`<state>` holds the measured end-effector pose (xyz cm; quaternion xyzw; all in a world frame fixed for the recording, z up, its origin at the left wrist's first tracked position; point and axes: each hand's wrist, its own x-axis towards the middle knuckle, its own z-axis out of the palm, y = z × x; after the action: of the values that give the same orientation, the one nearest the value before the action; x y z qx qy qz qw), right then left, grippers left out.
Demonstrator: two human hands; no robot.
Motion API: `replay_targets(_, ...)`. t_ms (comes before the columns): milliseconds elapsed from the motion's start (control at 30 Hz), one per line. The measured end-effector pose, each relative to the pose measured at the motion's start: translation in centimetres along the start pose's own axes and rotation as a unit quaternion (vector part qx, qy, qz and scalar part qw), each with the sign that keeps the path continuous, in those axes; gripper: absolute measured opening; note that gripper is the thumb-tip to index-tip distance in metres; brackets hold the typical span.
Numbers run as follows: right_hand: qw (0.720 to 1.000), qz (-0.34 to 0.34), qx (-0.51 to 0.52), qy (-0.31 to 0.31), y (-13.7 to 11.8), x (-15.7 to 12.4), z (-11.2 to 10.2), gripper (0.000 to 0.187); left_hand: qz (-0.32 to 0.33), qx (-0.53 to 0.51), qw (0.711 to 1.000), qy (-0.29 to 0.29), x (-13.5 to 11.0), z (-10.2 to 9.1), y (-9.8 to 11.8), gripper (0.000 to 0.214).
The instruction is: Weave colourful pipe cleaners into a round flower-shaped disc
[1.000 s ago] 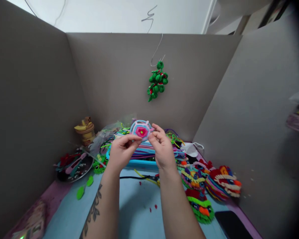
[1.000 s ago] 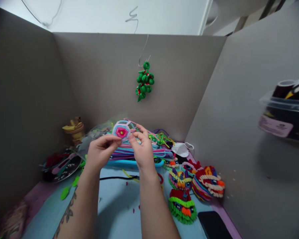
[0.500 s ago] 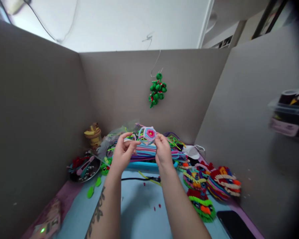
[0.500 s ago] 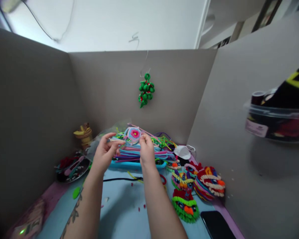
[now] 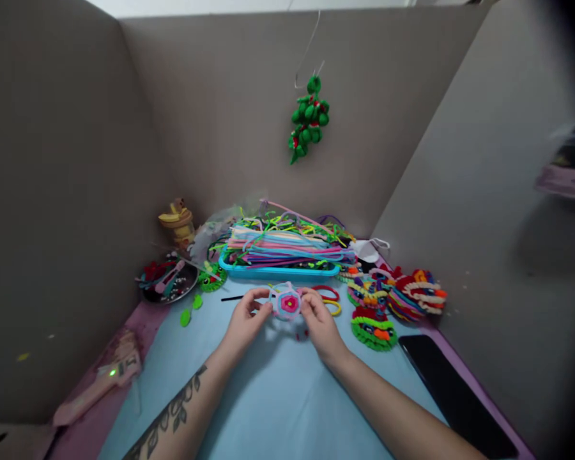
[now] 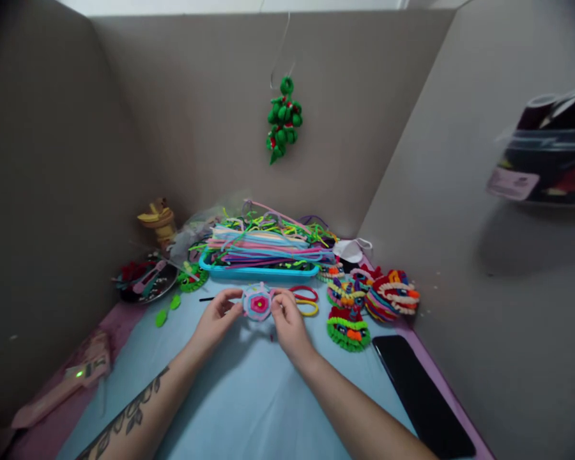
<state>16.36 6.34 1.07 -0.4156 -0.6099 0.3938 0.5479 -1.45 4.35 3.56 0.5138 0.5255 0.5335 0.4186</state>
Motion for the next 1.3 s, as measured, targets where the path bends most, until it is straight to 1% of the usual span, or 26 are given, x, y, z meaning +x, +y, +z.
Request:
replay_targets(67, 0.999, -0.017, -0.03, -0.001, 0.1, -0.6, -0.2, 0.024, -0.013, -0.004, 0.999, 0.042, -0.4, 0.5, -0.1, 0.036)
replay_targets(100, 0.999, -0.023, -0.04, -0.008, 0.0, -0.9, -0.2, 0.023, -0.022, -0.01, 0.999, 0.037, -0.6, 0.7, -0.1, 0.034)
replay_targets(133, 0.998, -0.024, -0.046, -0.016, 0.0, -1.1, -0.1, 0.022, -0.035, -0.025, 0.999, 0.013, -0.8, 0.8, -0.1, 0.033)
replay_targets(167, 0.998, -0.023, -0.052, -0.023, 0.0, -1.3, -0.1, 0.022, -0.064, -0.044, 0.997, -0.027, -1.0, 0.8, 0.0, 0.033)
replay_targets(200, 0.998, -0.019, -0.057, -0.029, 0.0, -1.5, 0.0, 0.021, -0.088, -0.065, 0.993, -0.051, -1.2, 0.8, 0.0, 0.036)
replay_targets(300, 0.997, -0.006, -0.074, -0.035, 0.1, -2.0, 0.1, 0.02, -0.147, -0.098, 0.982, -0.064, -1.5, 0.6, -0.1, 0.042)
replay_targets(367, 0.996, 0.002, -0.079, -0.046, 0.2, -2.2, 0.0, 0.019, -0.172, -0.113, 0.976, -0.065, -1.5, 0.5, -0.4, 0.044)
replay_targets(533, 0.994, 0.041, -0.049, -0.092, 0.7, -2.3, -0.3, 0.015, -0.175, -0.145, 0.973, -0.041, -1.4, 0.3, -1.0, 0.042)
replay_targets(667, 0.993, 0.063, -0.028, -0.092, 1.0, -2.5, -0.4, 0.014, -0.177, -0.14, 0.973, -0.056, -1.6, 0.3, -0.8, 0.039)
replay_targets(767, 0.994, 0.063, -0.038, -0.075, 0.9, -2.7, -0.3, 0.013, -0.186, -0.138, 0.969, -0.084, -1.7, 0.4, -0.6, 0.04)
replay_targets(867, 0.994, 0.053, -0.061, -0.078, 0.6, -2.7, -0.3, 0.011, -0.196, -0.14, 0.964, -0.113, -1.8, 0.4, -0.5, 0.043)
replay_targets(1067, 0.99, 0.046, -0.068, -0.111, 0.2, -2.7, -0.4, 0.01, -0.215, -0.159, 0.957, -0.108, -1.8, 0.4, -0.8, 0.046)
replay_targets(1300, 0.992, 0.044, -0.068, -0.097, 0.4, -2.5, -0.5, 0.009, -0.25, -0.176, 0.946, -0.11, -1.5, 0.4, -0.4, 0.051)
